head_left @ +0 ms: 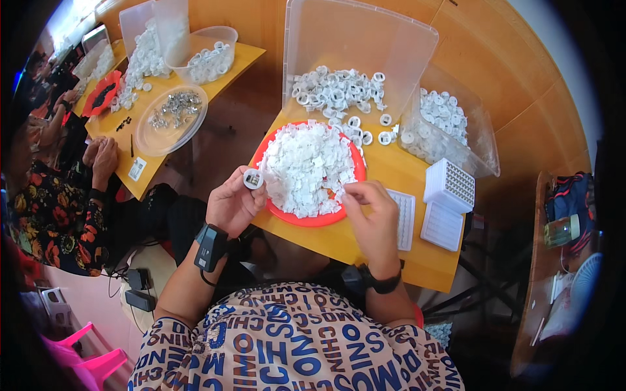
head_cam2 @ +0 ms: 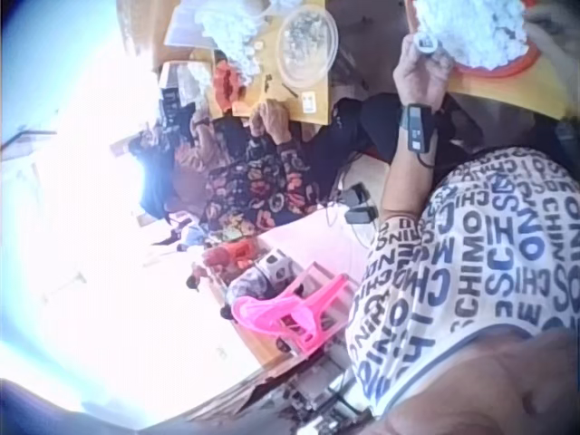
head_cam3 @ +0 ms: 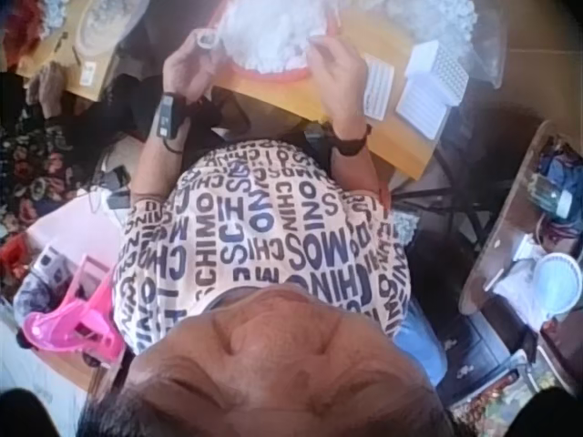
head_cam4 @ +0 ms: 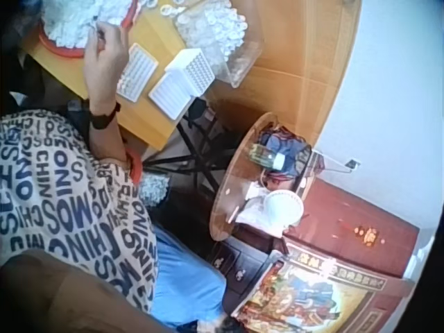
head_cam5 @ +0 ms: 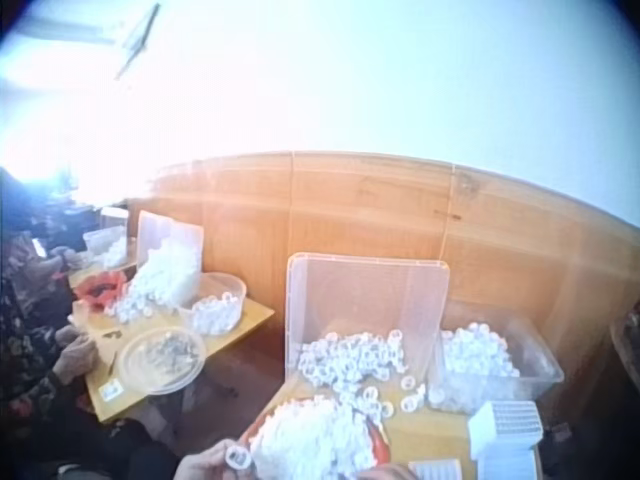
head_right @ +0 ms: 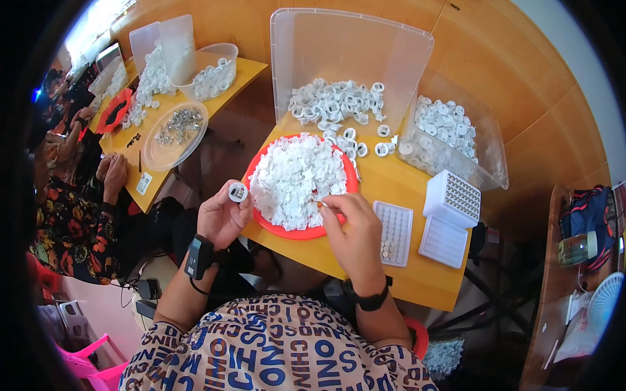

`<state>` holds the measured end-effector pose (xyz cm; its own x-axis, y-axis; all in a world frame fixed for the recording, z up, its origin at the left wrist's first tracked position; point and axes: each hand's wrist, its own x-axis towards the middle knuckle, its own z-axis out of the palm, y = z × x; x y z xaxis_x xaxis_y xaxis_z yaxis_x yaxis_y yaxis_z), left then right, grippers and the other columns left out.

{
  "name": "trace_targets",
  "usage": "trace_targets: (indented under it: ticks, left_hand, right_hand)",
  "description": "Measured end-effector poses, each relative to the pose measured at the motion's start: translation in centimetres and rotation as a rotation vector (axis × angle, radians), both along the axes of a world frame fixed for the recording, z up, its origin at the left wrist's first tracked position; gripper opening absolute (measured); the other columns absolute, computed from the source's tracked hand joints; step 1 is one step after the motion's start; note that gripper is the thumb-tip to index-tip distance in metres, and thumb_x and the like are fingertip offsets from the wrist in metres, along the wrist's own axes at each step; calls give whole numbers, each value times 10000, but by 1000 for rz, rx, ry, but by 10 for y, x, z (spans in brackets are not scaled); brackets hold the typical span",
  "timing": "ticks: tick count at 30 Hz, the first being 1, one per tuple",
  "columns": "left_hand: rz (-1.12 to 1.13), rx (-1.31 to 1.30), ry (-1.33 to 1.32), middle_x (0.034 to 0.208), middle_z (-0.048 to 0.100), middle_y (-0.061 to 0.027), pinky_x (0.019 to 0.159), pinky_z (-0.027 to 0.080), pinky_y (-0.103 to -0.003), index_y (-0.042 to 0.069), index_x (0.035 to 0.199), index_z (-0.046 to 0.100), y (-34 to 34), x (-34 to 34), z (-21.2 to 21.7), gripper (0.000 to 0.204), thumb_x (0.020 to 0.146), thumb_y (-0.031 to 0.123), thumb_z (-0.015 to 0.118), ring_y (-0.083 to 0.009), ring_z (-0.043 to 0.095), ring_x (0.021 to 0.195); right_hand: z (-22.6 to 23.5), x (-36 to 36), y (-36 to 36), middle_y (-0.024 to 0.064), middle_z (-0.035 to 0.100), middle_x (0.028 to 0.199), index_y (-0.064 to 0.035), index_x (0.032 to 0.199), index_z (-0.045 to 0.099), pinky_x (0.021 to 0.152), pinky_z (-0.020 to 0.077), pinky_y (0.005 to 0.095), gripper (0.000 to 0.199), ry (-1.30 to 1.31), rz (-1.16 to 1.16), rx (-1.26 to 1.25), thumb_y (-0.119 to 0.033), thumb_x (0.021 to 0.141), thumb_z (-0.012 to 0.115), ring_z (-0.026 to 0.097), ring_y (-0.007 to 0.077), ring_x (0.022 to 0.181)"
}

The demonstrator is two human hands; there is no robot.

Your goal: Assemble small white plastic components by inserting metal pins and connecting pieces.

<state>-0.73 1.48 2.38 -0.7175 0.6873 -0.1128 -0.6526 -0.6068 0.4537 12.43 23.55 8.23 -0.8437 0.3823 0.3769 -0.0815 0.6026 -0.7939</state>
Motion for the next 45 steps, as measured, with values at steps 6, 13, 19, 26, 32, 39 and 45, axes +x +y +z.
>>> trace_targets:
  ticks: [6, 13, 19, 26, 32, 39, 45]
  left_hand:
    - [-34, 6, -42, 856, 575, -133, 671, 455, -333, 27, 1057, 513, -3, 5, -19, 231, 936, 224, 523, -230, 537, 743]
    - [-111, 72, -90, 854, 573, -149, 651, 449, -338, 26, 1068, 517, -6, -1, -36, 259, 929, 244, 524, -251, 536, 714]
    - [-148, 135, -141, 852, 572, -157, 629, 449, -344, 21, 1060, 523, -13, -1, -44, 266, 923, 250, 534, -255, 539, 696]
    - [-230, 287, -123, 1004, 592, -118, 824, 527, -329, 30, 1061, 525, -15, -7, -52, 201, 923, 174, 549, -215, 613, 897]
    - [-245, 293, -146, 1009, 602, -129, 821, 523, -327, 31, 1059, 528, -16, -7, -54, 207, 922, 184, 551, -219, 609, 895]
    - [-246, 246, -129, 972, 616, -148, 722, 491, -329, 23, 1043, 533, -14, -9, -51, 216, 913, 195, 547, -232, 596, 818]
    - [-277, 210, -95, 873, 621, -150, 675, 463, -325, 29, 1013, 540, -13, -10, -52, 236, 895, 232, 566, -247, 574, 732]
  right_hand:
    - [-39, -16, -8, 118, 622, 869, -59, 926, 664, 717, 486, 385, 141, -115, 14, 190, -133, 806, 658, 606, 309, 831]
    - [-47, -39, -32, 117, 613, 886, -62, 930, 651, 732, 486, 405, 146, -174, -35, 384, -140, 807, 650, 594, 310, 873]
    - [-49, -46, -28, 113, 603, 864, -58, 867, 629, 715, 481, 415, 82, -262, -107, 536, -111, 805, 636, 581, 312, 842]
    - [-32, -85, -59, 131, 593, 866, -58, 862, 635, 714, 484, 422, 125, -50, 87, 462, -159, 794, 662, 579, 320, 839]
    - [-34, -88, -68, 123, 570, 828, -58, 845, 629, 694, 487, 410, 118, -182, 101, 647, -154, 785, 661, 567, 311, 823]
    - [-47, -68, -36, 104, 590, 770, -54, 800, 606, 685, 480, 409, 54, -180, -58, 620, -106, 805, 614, 578, 295, 784]
    - [-41, -60, -32, 105, 605, 772, -60, 803, 617, 692, 479, 407, 53, -160, -126, 477, -112, 809, 608, 587, 295, 788]
